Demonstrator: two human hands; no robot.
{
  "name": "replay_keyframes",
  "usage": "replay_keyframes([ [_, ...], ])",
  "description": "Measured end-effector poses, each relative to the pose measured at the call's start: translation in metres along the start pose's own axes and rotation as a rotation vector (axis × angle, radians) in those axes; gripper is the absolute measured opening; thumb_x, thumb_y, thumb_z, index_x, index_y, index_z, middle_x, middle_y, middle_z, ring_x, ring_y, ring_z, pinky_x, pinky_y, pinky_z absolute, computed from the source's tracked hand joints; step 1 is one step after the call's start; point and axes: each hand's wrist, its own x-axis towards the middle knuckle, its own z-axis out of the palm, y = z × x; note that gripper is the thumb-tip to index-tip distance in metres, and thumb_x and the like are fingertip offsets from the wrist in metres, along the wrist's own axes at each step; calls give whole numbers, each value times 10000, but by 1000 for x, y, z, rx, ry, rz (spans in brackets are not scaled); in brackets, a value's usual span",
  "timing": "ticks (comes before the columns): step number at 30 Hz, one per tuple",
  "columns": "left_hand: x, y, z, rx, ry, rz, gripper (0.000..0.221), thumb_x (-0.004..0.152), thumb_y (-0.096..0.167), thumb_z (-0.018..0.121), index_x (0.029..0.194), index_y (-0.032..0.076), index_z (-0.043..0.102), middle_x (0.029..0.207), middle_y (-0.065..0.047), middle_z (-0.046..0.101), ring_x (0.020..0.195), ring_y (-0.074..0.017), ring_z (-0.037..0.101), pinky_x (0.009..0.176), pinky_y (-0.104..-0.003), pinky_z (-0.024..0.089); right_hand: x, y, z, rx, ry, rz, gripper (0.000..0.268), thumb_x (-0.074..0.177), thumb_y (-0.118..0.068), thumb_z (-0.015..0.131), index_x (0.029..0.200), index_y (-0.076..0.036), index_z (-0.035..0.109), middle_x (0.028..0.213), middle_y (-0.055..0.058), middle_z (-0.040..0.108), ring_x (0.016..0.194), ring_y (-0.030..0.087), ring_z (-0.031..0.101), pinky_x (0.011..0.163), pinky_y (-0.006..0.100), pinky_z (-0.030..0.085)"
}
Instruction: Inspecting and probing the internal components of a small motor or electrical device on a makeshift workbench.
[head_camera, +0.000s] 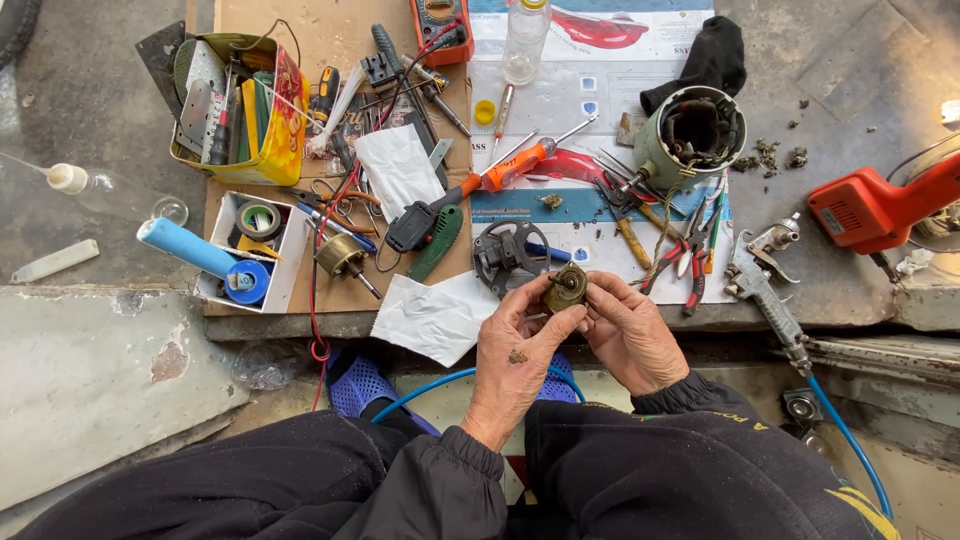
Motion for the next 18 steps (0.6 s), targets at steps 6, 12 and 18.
replay_keyframes([
  [6,-2,6,2,38,3,26,570,950,188,892,1440,-28,699,1180,-198,712,999,-279,828,915,-450,701,3,5,-6,28,-12,41,206,1053,-2,692,1254,32,724,1107,215,815,839,221,770,765,290,579],
  [12,-4,15,3,182,14,75,555,939,235,906,1425,28,737,1196,-191,727,1136,-323,802,1000,-467,663,-5,0,10,16,-25,33,221,1036,-16,709,1253,29,710,1096,197,811,800,234,776,725,300,588],
  [18,1,4,-4,179,-1,34,599,878,316,956,1403,88,778,1265,-131,737,1264,-283,746,1087,-431,613,4,7,-11,-94,-17,-32,207,1032,-9,729,1231,47,729,1056,199,798,783,253,778,682,321,588],
])
